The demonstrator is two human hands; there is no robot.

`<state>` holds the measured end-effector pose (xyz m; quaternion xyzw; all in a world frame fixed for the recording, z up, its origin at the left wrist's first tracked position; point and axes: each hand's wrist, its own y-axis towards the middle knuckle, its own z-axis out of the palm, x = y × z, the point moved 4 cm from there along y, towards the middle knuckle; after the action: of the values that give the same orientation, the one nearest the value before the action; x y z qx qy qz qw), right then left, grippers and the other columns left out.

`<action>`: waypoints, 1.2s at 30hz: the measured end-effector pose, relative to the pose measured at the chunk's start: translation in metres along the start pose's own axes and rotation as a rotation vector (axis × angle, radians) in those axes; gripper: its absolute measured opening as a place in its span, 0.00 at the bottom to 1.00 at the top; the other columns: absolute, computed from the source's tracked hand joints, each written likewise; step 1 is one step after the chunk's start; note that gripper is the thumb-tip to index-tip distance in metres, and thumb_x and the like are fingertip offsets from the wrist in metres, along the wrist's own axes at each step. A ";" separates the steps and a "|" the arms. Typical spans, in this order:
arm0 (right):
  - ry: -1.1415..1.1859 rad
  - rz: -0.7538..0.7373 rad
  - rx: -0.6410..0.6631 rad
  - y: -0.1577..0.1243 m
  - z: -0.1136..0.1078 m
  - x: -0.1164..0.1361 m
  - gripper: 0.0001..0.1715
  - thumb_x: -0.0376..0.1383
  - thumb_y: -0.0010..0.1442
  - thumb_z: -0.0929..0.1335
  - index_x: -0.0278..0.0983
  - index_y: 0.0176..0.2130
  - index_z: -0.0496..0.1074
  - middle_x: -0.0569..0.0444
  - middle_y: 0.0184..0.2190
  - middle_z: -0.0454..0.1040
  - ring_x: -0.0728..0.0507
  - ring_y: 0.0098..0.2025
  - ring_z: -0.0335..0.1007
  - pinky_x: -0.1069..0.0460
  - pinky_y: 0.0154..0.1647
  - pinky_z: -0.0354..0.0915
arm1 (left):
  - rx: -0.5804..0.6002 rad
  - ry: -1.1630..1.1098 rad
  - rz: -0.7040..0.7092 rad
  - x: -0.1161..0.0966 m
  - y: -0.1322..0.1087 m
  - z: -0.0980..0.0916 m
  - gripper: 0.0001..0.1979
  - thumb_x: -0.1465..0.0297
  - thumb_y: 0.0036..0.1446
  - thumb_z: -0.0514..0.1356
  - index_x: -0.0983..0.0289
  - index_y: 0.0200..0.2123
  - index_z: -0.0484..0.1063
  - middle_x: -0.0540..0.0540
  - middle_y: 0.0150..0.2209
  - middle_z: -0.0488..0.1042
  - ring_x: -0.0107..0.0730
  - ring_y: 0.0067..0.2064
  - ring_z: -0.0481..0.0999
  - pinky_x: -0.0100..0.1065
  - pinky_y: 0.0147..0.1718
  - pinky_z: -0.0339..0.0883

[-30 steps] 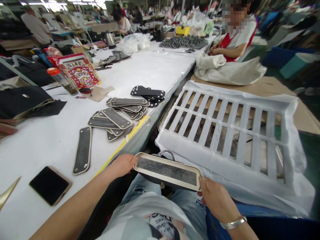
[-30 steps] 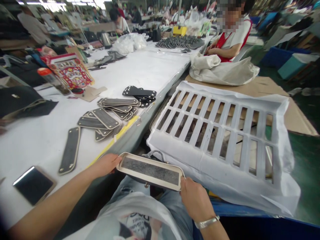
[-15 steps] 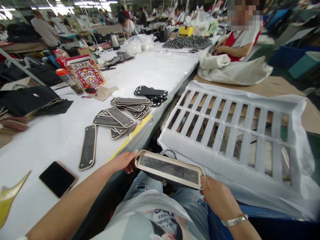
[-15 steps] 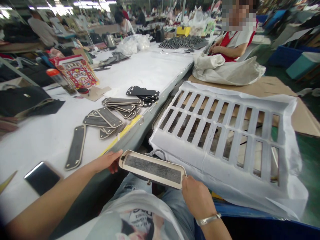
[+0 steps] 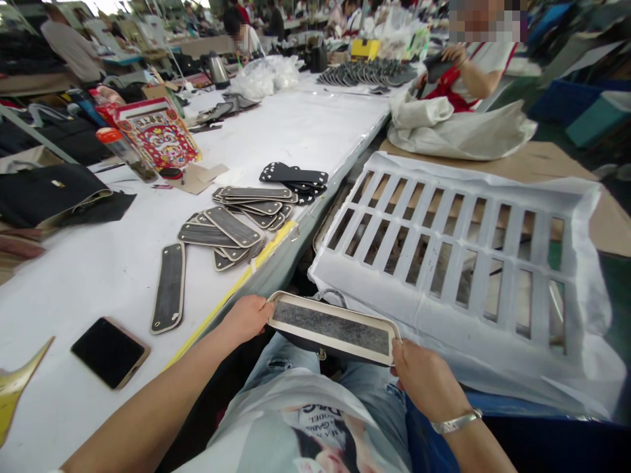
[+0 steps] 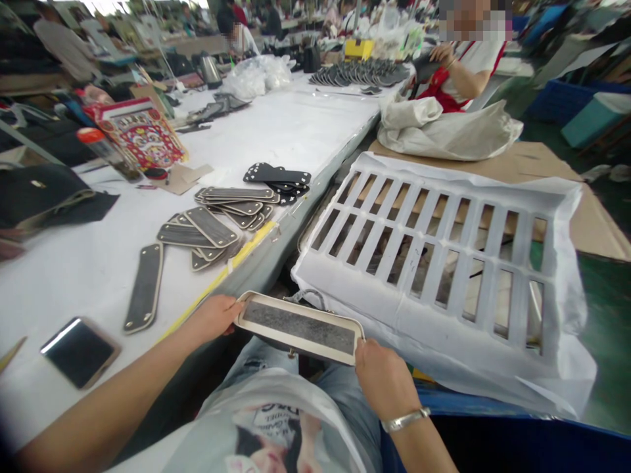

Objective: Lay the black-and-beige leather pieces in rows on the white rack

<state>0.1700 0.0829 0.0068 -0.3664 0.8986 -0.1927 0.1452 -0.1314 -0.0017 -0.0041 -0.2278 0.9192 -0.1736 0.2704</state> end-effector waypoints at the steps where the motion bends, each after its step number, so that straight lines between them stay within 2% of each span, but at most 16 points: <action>1: -0.009 -0.003 -0.005 0.000 0.000 0.000 0.16 0.23 0.57 0.59 0.28 0.43 0.68 0.43 0.33 0.71 0.42 0.30 0.72 0.51 0.26 0.64 | -0.002 -0.005 -0.002 0.001 0.001 0.000 0.21 0.61 0.57 0.43 0.63 0.17 0.62 0.53 0.17 0.70 0.31 0.24 0.72 0.29 0.27 0.60; 7: -0.019 0.008 -0.010 0.000 -0.002 0.002 0.14 0.24 0.58 0.58 0.28 0.41 0.69 0.43 0.32 0.71 0.44 0.28 0.72 0.54 0.24 0.61 | 0.011 -0.083 -0.038 0.009 0.004 0.009 0.21 0.60 0.57 0.44 0.63 0.18 0.62 0.52 0.15 0.67 0.28 0.19 0.69 0.28 0.23 0.60; 12: 0.053 0.035 -0.022 -0.002 -0.003 0.002 0.16 0.23 0.59 0.56 0.29 0.38 0.70 0.44 0.32 0.72 0.47 0.26 0.71 0.55 0.22 0.59 | 0.037 -0.277 -0.053 0.015 0.003 0.019 0.21 0.56 0.57 0.45 0.64 0.21 0.62 0.51 0.16 0.67 0.29 0.18 0.70 0.27 0.17 0.61; 20: 0.091 0.045 -0.029 0.000 -0.002 -0.003 0.13 0.24 0.59 0.57 0.30 0.35 0.69 0.45 0.30 0.72 0.48 0.26 0.70 0.56 0.23 0.57 | 0.157 -0.429 -0.099 0.022 0.004 0.011 0.32 0.46 0.55 0.39 0.66 0.20 0.65 0.53 0.14 0.67 0.34 0.19 0.72 0.31 0.19 0.67; 25: 0.032 0.016 0.009 0.000 -0.008 -0.001 0.14 0.25 0.59 0.57 0.31 0.38 0.70 0.45 0.31 0.72 0.44 0.27 0.71 0.54 0.24 0.59 | 0.142 -0.195 -0.018 0.011 0.004 0.003 0.25 0.52 0.57 0.43 0.64 0.21 0.64 0.52 0.16 0.69 0.31 0.19 0.72 0.29 0.19 0.63; 30: 0.010 0.023 0.024 -0.001 -0.009 -0.002 0.15 0.26 0.59 0.57 0.30 0.39 0.70 0.44 0.31 0.72 0.42 0.29 0.71 0.52 0.25 0.61 | 0.025 0.189 0.077 -0.008 0.002 -0.003 0.21 0.63 0.60 0.42 0.63 0.19 0.63 0.54 0.17 0.70 0.31 0.22 0.72 0.30 0.26 0.61; 36: 0.068 0.022 0.027 0.001 -0.006 -0.002 0.15 0.25 0.60 0.56 0.30 0.38 0.70 0.44 0.32 0.72 0.46 0.27 0.71 0.53 0.25 0.60 | 0.053 0.218 0.072 -0.012 0.002 -0.003 0.21 0.66 0.60 0.41 0.64 0.20 0.65 0.54 0.18 0.71 0.31 0.23 0.72 0.30 0.28 0.60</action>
<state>0.1687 0.0867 0.0114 -0.3478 0.9043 -0.2155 0.1217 -0.1243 0.0067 0.0024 -0.1673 0.9458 -0.2119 0.1807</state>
